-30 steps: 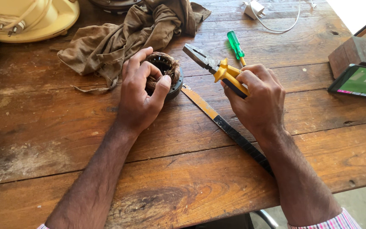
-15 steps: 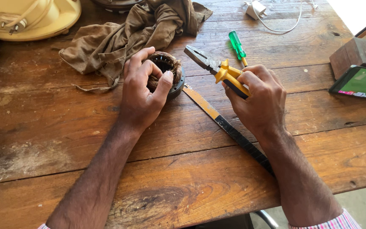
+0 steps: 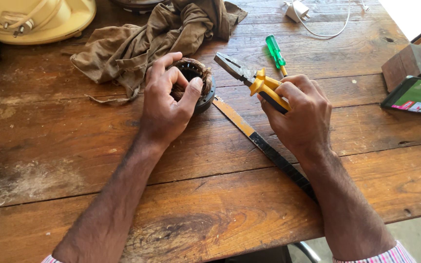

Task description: The person removes old fibrous insulation material from the inside of a round motor housing on a wooden workbench. They first saw at the material with a hacksaw blade, then use pliers to pull out fibers and a screwdriver to pry and scrape the remaining material from the housing.

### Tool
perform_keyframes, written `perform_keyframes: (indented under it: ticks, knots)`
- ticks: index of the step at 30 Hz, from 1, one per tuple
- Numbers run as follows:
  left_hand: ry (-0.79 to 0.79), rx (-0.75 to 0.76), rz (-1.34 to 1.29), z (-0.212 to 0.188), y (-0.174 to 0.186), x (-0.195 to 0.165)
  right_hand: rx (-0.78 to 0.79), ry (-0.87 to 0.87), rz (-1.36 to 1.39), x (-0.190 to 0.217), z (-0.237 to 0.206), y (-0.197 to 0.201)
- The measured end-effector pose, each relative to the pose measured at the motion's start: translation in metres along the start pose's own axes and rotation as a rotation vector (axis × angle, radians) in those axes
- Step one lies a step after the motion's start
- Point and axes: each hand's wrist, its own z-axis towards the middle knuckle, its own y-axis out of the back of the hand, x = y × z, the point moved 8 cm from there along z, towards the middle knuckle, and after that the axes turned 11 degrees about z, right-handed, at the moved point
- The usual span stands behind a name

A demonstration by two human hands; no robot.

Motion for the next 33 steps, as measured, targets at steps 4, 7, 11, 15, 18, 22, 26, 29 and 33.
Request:
perform_keyframes:
  ticks: [4, 7, 11, 15, 18, 22, 26, 29, 33]
  knots:
    - [-0.013, -0.058, 0.093, -0.004, 0.002, -0.005, 0.005, 0.047, -0.009, 0.004, 0.0, 0.0]
    - [-0.029, -0.038, 0.13, -0.007, 0.0, -0.006, -0.004, 0.061, 0.028, 0.004, -0.002, 0.0]
    - [-0.061, -0.045, 0.181, -0.009, -0.003, -0.007, 0.027, 0.037, 0.09, -0.001, -0.005, -0.009]
    - [-0.181, -0.103, 0.328, -0.012, -0.006, -0.016, 0.088, 0.011, -0.002, -0.004, -0.007, -0.018]
    - [-0.223, -0.114, 0.349, -0.016, -0.008, -0.019, 0.118, 0.085, -0.07, 0.003, -0.008, -0.021]
    - [-0.229, -0.167, 0.285, -0.016, -0.002, -0.02, 0.104, 0.024, -0.003, 0.002, -0.007, -0.018]
    - [-0.204, -0.238, 0.232, -0.017, 0.014, -0.032, 0.065, 0.026, -0.001, 0.002, -0.007, -0.013]
    - [-0.039, -0.202, -0.099, -0.015, 0.021, -0.035, 0.031, 0.037, -0.009, 0.001, -0.007, -0.01]
    - [0.161, -0.108, -0.704, -0.013, 0.01, -0.039, -0.044, -0.001, 0.018, -0.005, -0.007, -0.006]
